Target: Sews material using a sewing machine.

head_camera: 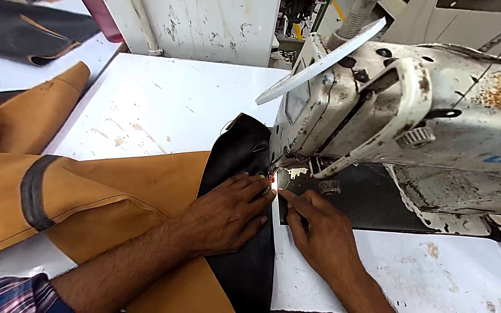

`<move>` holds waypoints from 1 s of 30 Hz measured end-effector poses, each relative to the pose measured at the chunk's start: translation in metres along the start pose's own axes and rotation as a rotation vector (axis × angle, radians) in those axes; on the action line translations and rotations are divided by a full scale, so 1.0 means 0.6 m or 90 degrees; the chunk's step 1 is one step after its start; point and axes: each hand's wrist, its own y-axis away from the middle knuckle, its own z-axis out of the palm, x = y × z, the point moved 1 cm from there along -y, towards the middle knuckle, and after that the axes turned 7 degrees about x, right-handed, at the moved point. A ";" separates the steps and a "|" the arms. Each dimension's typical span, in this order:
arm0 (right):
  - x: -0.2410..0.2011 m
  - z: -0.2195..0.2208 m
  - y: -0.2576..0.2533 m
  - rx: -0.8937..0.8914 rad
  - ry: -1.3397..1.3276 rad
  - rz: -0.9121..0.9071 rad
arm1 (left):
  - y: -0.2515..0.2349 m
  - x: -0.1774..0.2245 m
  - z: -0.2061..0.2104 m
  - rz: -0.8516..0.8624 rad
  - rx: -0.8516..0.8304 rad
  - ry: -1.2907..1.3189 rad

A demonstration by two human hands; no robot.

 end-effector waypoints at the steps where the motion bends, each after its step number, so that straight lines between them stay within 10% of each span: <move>1: 0.000 0.000 0.000 0.001 0.002 -0.001 | -0.002 -0.003 0.000 -0.002 0.001 0.002; 30: -0.003 -0.007 0.003 0.007 -0.051 -0.003 | 0.013 0.006 0.010 -0.017 0.077 0.021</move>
